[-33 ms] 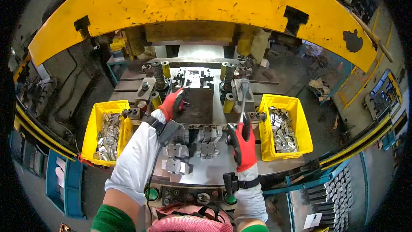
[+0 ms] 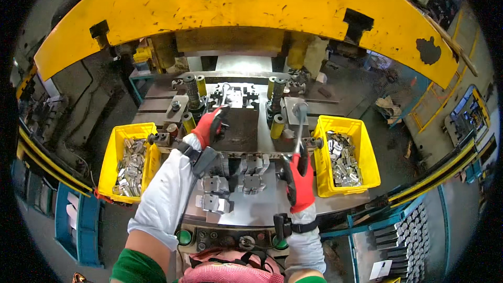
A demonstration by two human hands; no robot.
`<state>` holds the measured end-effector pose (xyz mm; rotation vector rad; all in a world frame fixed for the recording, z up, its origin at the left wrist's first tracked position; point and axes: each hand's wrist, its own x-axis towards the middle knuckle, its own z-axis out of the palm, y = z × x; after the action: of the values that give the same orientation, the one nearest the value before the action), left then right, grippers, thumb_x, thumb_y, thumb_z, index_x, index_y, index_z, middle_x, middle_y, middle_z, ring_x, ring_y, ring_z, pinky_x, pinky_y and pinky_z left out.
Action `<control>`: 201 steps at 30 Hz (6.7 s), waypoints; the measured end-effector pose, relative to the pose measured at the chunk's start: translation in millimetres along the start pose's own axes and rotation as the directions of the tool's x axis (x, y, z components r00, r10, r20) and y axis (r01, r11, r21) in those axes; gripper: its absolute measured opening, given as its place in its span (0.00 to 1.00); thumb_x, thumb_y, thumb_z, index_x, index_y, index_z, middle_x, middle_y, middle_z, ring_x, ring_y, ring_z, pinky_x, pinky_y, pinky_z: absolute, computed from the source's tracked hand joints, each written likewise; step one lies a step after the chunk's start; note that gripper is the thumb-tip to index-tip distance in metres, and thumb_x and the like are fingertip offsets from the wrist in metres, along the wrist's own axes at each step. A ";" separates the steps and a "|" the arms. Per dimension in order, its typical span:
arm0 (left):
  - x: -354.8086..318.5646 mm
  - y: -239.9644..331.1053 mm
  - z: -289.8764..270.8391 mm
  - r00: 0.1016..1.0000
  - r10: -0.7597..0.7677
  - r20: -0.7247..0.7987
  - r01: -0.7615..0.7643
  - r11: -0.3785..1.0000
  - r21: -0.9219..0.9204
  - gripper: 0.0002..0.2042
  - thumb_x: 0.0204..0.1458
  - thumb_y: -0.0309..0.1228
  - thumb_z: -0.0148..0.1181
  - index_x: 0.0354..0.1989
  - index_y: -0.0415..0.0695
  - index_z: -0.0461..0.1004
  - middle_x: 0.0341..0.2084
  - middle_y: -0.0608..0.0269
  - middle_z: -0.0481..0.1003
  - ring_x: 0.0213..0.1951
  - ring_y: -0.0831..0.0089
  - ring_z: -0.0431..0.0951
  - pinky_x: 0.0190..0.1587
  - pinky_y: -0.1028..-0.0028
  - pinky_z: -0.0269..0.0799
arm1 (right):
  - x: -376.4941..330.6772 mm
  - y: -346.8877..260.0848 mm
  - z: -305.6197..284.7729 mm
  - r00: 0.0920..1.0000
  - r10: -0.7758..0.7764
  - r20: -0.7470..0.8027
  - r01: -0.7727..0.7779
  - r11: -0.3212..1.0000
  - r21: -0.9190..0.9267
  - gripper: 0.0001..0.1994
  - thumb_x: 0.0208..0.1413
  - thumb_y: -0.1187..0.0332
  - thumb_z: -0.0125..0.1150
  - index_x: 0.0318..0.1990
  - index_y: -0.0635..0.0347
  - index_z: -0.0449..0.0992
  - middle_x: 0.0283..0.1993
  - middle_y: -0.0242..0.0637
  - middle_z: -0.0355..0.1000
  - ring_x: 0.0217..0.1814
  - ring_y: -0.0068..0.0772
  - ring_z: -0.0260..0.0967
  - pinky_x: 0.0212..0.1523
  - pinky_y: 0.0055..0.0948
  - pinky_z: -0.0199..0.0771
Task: Operate a hydraulic press to form small metal components, involving placement and removal of parts using tongs.
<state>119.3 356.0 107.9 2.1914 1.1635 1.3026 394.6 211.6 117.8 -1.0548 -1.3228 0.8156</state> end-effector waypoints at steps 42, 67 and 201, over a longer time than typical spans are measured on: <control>-346.5 93.9 -75.8 0.369 -0.886 -0.280 0.411 0.426 -0.806 0.11 0.46 0.26 0.45 0.40 0.41 0.64 0.20 0.70 0.62 0.20 0.80 0.63 0.26 0.77 0.66 | -49.3 -9.2 27.5 0.811 0.307 0.498 -0.288 0.950 -0.116 0.25 0.47 0.72 0.51 0.55 0.58 0.54 0.31 0.28 0.63 0.32 0.16 0.55 0.36 0.16 0.60; -401.0 85.0 -68.0 0.078 -0.942 -0.327 0.326 0.334 -0.884 0.10 0.49 0.39 0.45 0.35 0.47 0.65 0.12 0.71 0.61 0.14 0.77 0.62 0.16 0.74 0.65 | 131.2 69.5 164.8 0.951 0.296 0.090 -0.232 0.873 -0.429 0.29 0.46 0.59 0.49 0.53 0.68 0.51 0.36 0.43 0.69 0.41 0.41 0.65 0.39 0.33 0.63; -391.2 89.6 -72.7 0.109 -0.929 -0.353 0.330 0.368 -0.869 0.09 0.48 0.38 0.47 0.37 0.52 0.65 0.10 0.77 0.56 0.13 0.83 0.57 0.16 0.76 0.62 | 144.8 76.4 122.9 0.873 0.320 0.369 -0.330 0.943 -0.038 0.11 0.44 0.64 0.56 0.35 0.55 0.66 0.24 0.25 0.64 0.21 0.15 0.58 0.19 0.17 0.58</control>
<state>4.6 -14.1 -19.4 0.1479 1.4667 1.8624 296.5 389.2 90.7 -1.1581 -1.4608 1.3361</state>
